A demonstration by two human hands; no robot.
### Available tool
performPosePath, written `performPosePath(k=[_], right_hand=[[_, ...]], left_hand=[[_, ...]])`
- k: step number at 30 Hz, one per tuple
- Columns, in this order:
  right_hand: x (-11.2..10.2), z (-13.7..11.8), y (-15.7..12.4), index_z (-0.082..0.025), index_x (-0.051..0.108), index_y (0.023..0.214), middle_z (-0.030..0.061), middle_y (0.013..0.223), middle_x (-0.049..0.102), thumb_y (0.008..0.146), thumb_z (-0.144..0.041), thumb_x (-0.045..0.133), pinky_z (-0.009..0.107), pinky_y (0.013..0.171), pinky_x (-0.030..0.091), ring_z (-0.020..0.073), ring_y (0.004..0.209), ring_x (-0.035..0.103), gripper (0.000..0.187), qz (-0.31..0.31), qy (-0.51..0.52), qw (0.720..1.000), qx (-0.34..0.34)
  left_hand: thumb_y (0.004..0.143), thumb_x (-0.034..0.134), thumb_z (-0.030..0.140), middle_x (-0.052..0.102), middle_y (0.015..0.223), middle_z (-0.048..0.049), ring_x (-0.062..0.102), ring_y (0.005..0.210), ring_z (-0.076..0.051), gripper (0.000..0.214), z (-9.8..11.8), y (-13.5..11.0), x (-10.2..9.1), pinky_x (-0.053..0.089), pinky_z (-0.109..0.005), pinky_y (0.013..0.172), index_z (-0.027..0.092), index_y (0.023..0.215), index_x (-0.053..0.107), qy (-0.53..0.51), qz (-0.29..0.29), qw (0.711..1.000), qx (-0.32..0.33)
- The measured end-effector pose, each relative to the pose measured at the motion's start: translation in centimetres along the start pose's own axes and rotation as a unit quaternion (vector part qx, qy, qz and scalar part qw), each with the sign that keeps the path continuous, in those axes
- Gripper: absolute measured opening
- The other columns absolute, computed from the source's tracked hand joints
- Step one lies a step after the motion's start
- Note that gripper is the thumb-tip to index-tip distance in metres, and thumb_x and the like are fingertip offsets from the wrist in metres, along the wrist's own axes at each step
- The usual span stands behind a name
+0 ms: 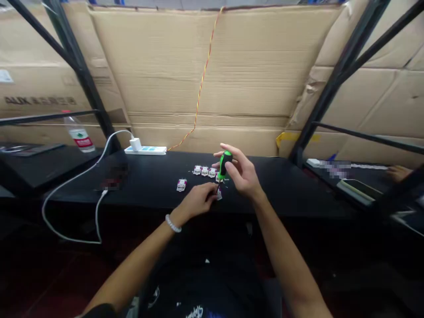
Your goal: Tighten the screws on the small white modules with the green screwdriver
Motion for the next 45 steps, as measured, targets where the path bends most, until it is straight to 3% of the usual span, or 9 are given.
performPosePath(k=[2, 7, 10, 14, 20, 26, 32, 38, 45], right_hand=[[-0.1, -0.1, 0.1, -0.032, 0.059, 0.149, 0.0079, 0.128, 0.072, 0.106, -0.044, 0.062, 0.04, 0.089, 0.068, 0.0184, 0.093, 0.077, 0.045, -0.005, -0.001, 1.0, 0.007], [-1.4, -0.6, 0.6, -0.033, 0.074, 0.132, 0.0043, 0.109, 0.069, 0.092, -0.042, 0.083, 0.036, 0.077, 0.065, 0.017, 0.081, 0.067, 0.042, 0.052, -0.117, 0.991, -0.025], [-1.2, -0.6, 0.8, -0.034, 0.069, 0.144, 0.0059, 0.111, 0.068, 0.099, -0.044, 0.074, 0.039, 0.08, 0.064, 0.0183, 0.082, 0.066, 0.046, 0.043, -0.133, 0.99, -0.027], [-0.6, -0.2, 1.1, -0.032, 0.064, 0.149, 0.0072, 0.119, 0.073, 0.106, -0.045, 0.061, 0.042, 0.09, 0.064, 0.019, 0.087, 0.069, 0.045, 0.017, -0.057, 0.998, -0.005], [-1.3, -1.5, 1.6, -0.03, 0.079, 0.123, 0.0048, 0.108, 0.071, 0.088, -0.045, 0.086, 0.033, 0.069, 0.055, 0.0168, 0.078, 0.059, 0.038, 0.072, -0.179, 0.98, -0.052], [-0.4, -0.6, 1.3, -0.031, 0.063, 0.149, 0.0088, 0.124, 0.078, 0.108, -0.048, 0.058, 0.042, 0.091, 0.062, 0.0213, 0.098, 0.074, 0.045, 0.011, -0.064, 0.998, -0.015], [-1.5, 0.5, 1.6, -0.03, 0.076, 0.133, 0.0041, 0.103, 0.078, 0.093, -0.051, 0.08, 0.036, 0.078, 0.064, 0.0182, 0.082, 0.072, 0.046, 0.087, -0.095, 0.992, -0.015], [-0.3, 0.7, 1.7, -0.033, 0.061, 0.154, 0.0093, 0.135, 0.076, 0.105, -0.055, 0.06, 0.048, 0.104, 0.063, 0.023, 0.105, 0.079, 0.054, 0.003, -0.02, 1.0, 0.01], [-1.4, 0.2, 1.9, -0.032, 0.076, 0.134, 0.0068, 0.113, 0.075, 0.095, -0.045, 0.079, 0.045, 0.094, 0.064, 0.0226, 0.096, 0.072, 0.041, 0.04, -0.126, 0.991, -0.028]], left_hand=[[0.097, 0.061, 0.012, 0.078, 0.108, -0.0074, 0.074, 0.102, -0.025, 0.012, -0.1, 0.0, 0.1, 0.058, -0.037, 0.096, 0.021, 0.102, 0.068, 0.004, 0.007, 1.0, -0.01], [0.097, 0.062, 0.014, 0.078, 0.109, -0.0077, 0.074, 0.104, -0.025, 0.009, 0.2, 0.0, 0.2, 0.058, -0.038, 0.097, 0.021, 0.096, 0.067, -0.011, 0.012, 1.0, -0.004], [0.097, 0.062, 0.014, 0.077, 0.11, -0.0079, 0.074, 0.104, -0.026, 0.009, 0.1, 0.1, 0.2, 0.058, -0.038, 0.098, 0.021, 0.095, 0.067, -0.009, 0.009, 1.0, -0.007], [0.097, 0.063, 0.015, 0.078, 0.109, -0.0076, 0.074, 0.104, -0.025, 0.007, -0.1, 0.0, 0.3, 0.059, -0.038, 0.099, 0.021, 0.095, 0.066, -0.003, 0.012, 1.0, -0.012], [0.097, 0.062, 0.013, 0.077, 0.11, -0.0078, 0.074, 0.103, -0.025, 0.009, -0.2, -0.1, 0.5, 0.058, -0.037, 0.097, 0.021, 0.094, 0.066, -0.001, 0.016, 1.0, -0.019], [0.097, 0.062, 0.015, 0.075, 0.109, -0.008, 0.073, 0.1, -0.026, 0.007, -0.1, -0.1, 0.6, 0.058, -0.038, 0.094, 0.021, 0.095, 0.064, 0.017, 0.016, 0.999, -0.025], [0.097, 0.06, 0.012, 0.074, 0.109, -0.0076, 0.073, 0.1, -0.026, 0.01, -0.1, -0.2, 0.9, 0.058, -0.038, 0.094, 0.021, 0.098, 0.063, 0.026, 0.019, 0.999, -0.023], [0.097, 0.061, 0.012, 0.075, 0.108, -0.0083, 0.074, 0.101, -0.026, 0.009, -0.1, -0.2, 0.8, 0.058, -0.037, 0.094, 0.021, 0.096, 0.063, 0.022, 0.026, 0.999, -0.024], [0.096, 0.063, 0.012, 0.077, 0.107, -0.008, 0.074, 0.1, -0.026, 0.008, -0.1, -0.1, 0.5, 0.057, -0.036, 0.093, 0.02, 0.096, 0.065, 0.011, 0.026, 0.999, -0.03]])
Point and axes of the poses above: each hand's wrist, its own y-axis towards the middle knuckle, its own x-axis out of the palm, z = x × y, the point moved 9 cm from there along y, towards the middle knuckle
